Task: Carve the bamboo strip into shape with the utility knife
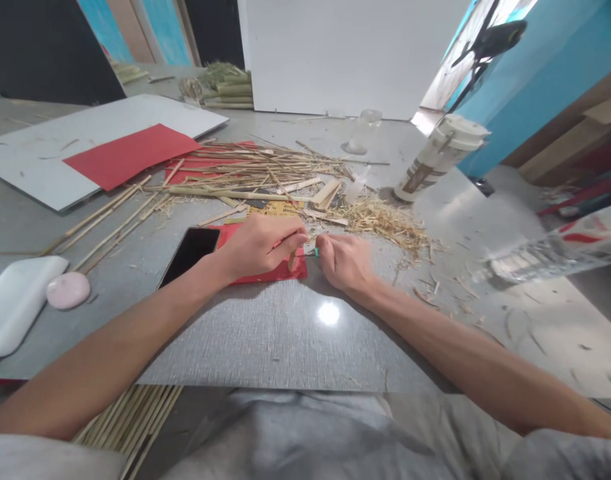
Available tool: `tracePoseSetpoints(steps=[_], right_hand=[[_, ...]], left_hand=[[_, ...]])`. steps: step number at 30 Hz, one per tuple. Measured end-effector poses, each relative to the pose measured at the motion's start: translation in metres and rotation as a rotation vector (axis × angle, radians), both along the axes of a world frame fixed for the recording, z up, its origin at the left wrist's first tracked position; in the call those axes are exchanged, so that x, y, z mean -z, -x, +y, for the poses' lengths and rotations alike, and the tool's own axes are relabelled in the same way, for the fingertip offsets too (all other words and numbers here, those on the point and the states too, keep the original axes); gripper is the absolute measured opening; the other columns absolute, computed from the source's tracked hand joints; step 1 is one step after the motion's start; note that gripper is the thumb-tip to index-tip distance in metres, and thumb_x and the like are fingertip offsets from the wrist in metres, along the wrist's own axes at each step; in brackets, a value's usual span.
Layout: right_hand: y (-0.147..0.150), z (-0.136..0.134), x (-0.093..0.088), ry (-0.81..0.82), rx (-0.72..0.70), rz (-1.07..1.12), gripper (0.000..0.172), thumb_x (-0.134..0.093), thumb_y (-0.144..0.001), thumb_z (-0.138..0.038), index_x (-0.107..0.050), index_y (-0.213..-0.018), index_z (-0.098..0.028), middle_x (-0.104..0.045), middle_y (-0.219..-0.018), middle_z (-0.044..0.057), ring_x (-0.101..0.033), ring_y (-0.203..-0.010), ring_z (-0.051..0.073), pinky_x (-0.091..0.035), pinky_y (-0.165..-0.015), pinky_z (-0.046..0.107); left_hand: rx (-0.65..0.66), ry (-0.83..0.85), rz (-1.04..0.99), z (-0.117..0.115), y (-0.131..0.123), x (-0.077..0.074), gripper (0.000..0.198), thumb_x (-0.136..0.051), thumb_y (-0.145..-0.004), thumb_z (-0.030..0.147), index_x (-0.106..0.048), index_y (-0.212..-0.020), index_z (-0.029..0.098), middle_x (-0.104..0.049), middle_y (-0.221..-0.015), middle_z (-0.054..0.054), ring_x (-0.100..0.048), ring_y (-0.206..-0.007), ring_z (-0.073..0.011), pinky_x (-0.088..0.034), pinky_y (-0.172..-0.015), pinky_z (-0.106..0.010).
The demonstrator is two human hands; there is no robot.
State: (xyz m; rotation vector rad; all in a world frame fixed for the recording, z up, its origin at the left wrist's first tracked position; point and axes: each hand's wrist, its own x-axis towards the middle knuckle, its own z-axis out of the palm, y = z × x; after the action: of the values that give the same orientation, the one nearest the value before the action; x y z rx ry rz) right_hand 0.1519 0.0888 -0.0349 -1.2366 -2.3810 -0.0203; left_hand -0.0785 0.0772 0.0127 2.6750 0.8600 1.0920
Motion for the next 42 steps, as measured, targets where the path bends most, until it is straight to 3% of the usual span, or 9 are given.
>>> tracePoseSetpoints(steps=[11,17,23,38,42], right_hand=[[0.0023,-0.0028,-0.0023,0.023,0.052,-0.074,0.065,-0.022,-0.112,-0.039,-0.067,-0.07,-0.019,-0.07,-0.07,0.009,-0.052,-0.059,0.017,-0.019,-0.06,0.036],[0.0066,-0.0044,-0.0033,0.025,0.027,-0.127,0.057,-0.033,-0.111,-0.038,-0.071,-0.073,-0.02,-0.073,-0.073,0.008,-0.052,-0.059,0.016,-0.017,-0.061,0.037],[0.0046,-0.004,-0.005,-0.001,0.032,-0.099,0.059,-0.023,-0.113,-0.033,-0.071,-0.08,-0.019,-0.074,-0.079,0.009,-0.059,-0.069,0.018,-0.025,-0.065,0.035],[0.0045,-0.0077,-0.004,0.045,0.042,-0.189,0.06,-0.032,-0.112,-0.037,-0.073,-0.072,-0.019,-0.073,-0.069,0.009,-0.052,-0.055,0.017,-0.016,-0.06,0.037],[0.0046,-0.006,-0.0041,0.03,0.031,-0.177,0.06,-0.029,-0.113,-0.036,-0.075,-0.078,-0.019,-0.074,-0.075,0.008,-0.056,-0.061,0.017,-0.018,-0.061,0.037]], left_hand=[[-0.003,0.021,-0.01,0.0028,0.0013,0.0024,0.036,-0.05,-0.112,0.032,-0.066,-0.082,0.02,-0.073,-0.071,0.0,-0.067,-0.062,-0.0154,-0.043,-0.06,-0.028],[-0.034,-0.014,-0.003,0.0049,0.0022,0.0033,0.038,-0.048,-0.112,0.035,-0.066,-0.082,0.021,-0.071,-0.07,0.0,-0.065,-0.061,-0.0164,-0.042,-0.06,-0.03],[-0.032,0.019,-0.003,0.0027,-0.0001,0.0009,0.04,-0.046,-0.113,0.039,-0.066,-0.083,0.021,-0.073,-0.069,0.0,-0.065,-0.061,-0.0158,-0.043,-0.062,-0.03],[-0.049,0.037,-0.038,0.0017,-0.0008,0.0046,0.037,-0.049,-0.112,0.037,-0.07,-0.086,0.021,-0.075,-0.073,0.0,-0.066,-0.062,-0.0148,-0.045,-0.062,-0.028],[-0.038,0.047,-0.05,0.0012,-0.0013,0.0041,0.038,-0.049,-0.113,0.039,-0.07,-0.087,0.02,-0.078,-0.075,-0.001,-0.07,-0.064,-0.015,-0.048,-0.064,-0.027]])
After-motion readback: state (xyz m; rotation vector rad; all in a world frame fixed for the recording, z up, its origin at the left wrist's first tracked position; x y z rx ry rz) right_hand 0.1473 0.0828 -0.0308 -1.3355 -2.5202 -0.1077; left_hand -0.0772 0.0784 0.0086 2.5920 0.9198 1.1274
